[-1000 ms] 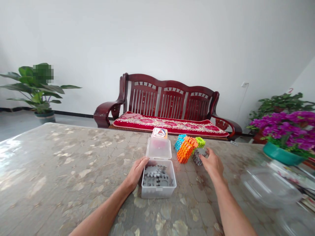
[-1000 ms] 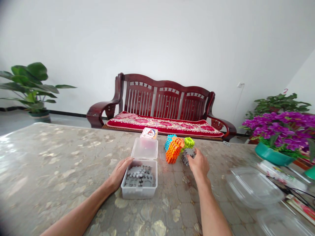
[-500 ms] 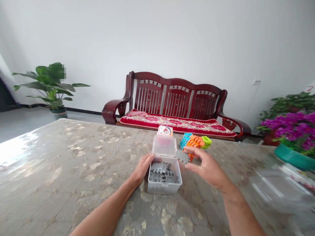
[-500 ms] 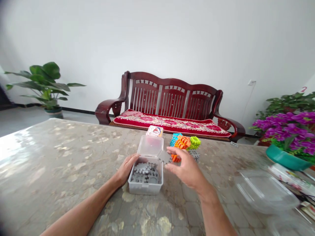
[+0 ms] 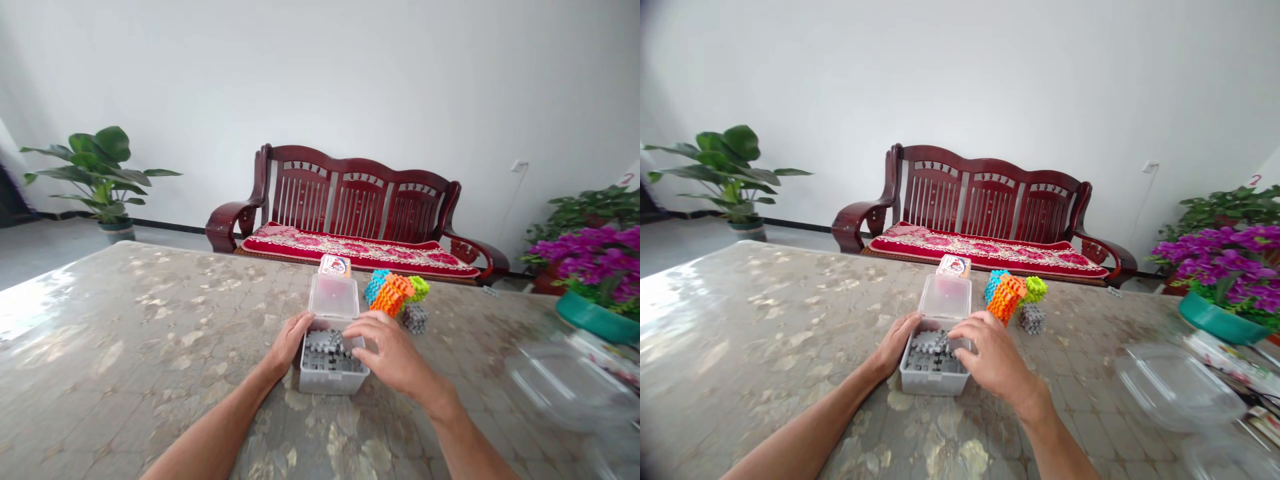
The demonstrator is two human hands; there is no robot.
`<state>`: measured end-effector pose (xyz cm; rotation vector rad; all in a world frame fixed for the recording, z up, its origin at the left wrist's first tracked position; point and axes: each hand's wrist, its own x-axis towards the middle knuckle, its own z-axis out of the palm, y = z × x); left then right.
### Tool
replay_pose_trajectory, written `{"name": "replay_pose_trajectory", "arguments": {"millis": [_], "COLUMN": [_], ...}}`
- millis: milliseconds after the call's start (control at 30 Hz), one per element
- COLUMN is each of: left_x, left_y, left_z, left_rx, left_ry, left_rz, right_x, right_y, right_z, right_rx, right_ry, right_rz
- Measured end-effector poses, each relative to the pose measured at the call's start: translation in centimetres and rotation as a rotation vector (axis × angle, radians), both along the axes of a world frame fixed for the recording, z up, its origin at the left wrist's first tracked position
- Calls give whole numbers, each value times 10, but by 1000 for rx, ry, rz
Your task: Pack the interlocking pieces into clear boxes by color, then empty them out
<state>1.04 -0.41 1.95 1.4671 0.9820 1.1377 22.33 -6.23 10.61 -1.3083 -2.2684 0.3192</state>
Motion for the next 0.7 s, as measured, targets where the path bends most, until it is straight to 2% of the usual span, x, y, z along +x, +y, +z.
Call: {"name": "replay_pose_trajectory", "arguments": {"millis": [200, 300, 400, 567, 633, 700], "left_x": [1, 1, 1, 0, 0, 1], "left_y": [-3, -3, -2, -1, -1, -1], "left_z": [9, 11, 7, 3, 3, 4], "left_rx": [27, 21, -2, -24, -22, -18], "left_ry": [26, 26, 8, 3, 0, -4], "left_rz": [23, 16, 5, -9, -7, -1], "right_x": [-12, -8, 12, 78, 102, 118], "right_y": [-3, 1, 13, 39, 45, 49], "right_z": [-10, -11, -10, -12, -17, -24], "right_rx": [17, 39, 146, 414, 367, 259], "right_ry": [-63, -1, 131, 255, 212, 98], "right_rz": [87, 57, -145, -701, -845, -928]}}
